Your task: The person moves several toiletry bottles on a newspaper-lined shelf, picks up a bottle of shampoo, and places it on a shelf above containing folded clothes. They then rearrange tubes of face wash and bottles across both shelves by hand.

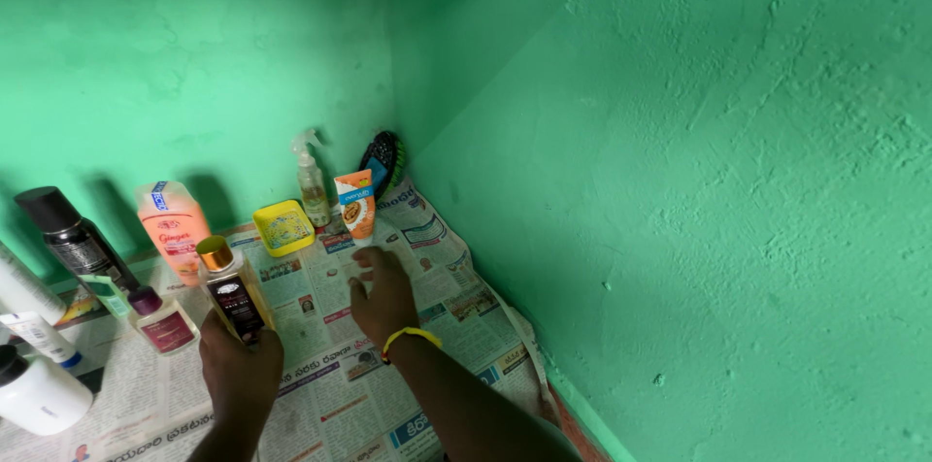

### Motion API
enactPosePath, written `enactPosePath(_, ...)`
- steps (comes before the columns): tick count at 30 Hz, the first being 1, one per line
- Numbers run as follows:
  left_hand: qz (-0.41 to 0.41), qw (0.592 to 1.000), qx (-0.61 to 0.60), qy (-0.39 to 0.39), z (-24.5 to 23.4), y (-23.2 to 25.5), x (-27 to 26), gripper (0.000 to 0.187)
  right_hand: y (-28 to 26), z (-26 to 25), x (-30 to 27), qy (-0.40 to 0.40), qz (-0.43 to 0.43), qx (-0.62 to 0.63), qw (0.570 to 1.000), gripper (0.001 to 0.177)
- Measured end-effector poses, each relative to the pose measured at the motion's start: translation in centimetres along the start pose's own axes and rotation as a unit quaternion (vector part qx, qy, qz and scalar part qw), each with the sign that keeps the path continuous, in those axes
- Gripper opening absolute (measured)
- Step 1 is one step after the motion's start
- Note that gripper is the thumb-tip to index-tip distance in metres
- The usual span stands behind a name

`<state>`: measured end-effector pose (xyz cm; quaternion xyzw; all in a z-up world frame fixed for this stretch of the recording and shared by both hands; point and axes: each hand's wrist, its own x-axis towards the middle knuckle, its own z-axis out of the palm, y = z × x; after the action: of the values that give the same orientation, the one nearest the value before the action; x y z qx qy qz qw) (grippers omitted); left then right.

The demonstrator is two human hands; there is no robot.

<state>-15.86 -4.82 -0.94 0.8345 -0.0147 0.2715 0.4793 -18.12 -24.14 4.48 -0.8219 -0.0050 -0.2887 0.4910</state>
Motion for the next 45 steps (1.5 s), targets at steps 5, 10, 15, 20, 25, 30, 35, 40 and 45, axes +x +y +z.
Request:
enactPosePath(5, -0.016, 0.999, 0.003, 0.046, 1.9, -0.4, -2.4, 0.077, -0.3, -1.3, 0.0, 0.095, 0.046, -0.031, 0.994, 0.04)
enactPosePath(10, -0.016, 0.998, 0.02, 0.064, 2.2, -0.5, -2.9, 0.076, -0.1, -1.5, 1.5, 0.103, 0.06, -0.033, 0.992, 0.078)
enactPosePath(15, 0.008, 0.993, 0.031, 0.112, 2.3, 0.0, -3.6, 0.072, 1.4, -0.4, 4.1, 0.086, 0.067, -0.004, 0.994, 0.097)
enactPosePath(20, 0.038, 0.989, 0.048, 0.133, 2.1, 1.7, -5.0, 0.072, 2.9, 2.4, 6.4, 0.083, 0.1, -0.015, 0.991, 0.105)
enactPosePath(25, 0.021, 0.988, 0.055, 0.145, 2.0, 2.9, -5.2, 0.073, 4.0, 4.6, 8.0, 0.113, 0.099, -0.011, 0.989, 0.107)
enactPosePath(30, 0.02, 0.986, 0.075, 0.148, 2.2, 3.0, -5.0, 0.075, 4.2, 5.8, 9.2, 0.125, 0.119, -0.007, 0.985, 0.104)
enactPosePath(35, -0.001, 0.987, 0.077, 0.142, 2.2, 3.4, -4.9, 0.077, 4.9, 6.8, 10.2, 0.133, 0.116, -0.01, 0.984, 0.089)
enactPosePath(40, -0.007, 0.988, 0.061, 0.141, 2.0, 3.9, -4.9, 0.076, 5.3, 7.3, 11.0, 0.157, 0.115, 0.001, 0.981, 0.067)
enactPosePath(45, 0.009, 0.988, 0.054, 0.144, 1.9, 4.1, -4.9, 0.074, 6.3, 7.3, 11.2, 0.171, 0.094, -0.025, 0.98, 0.043)
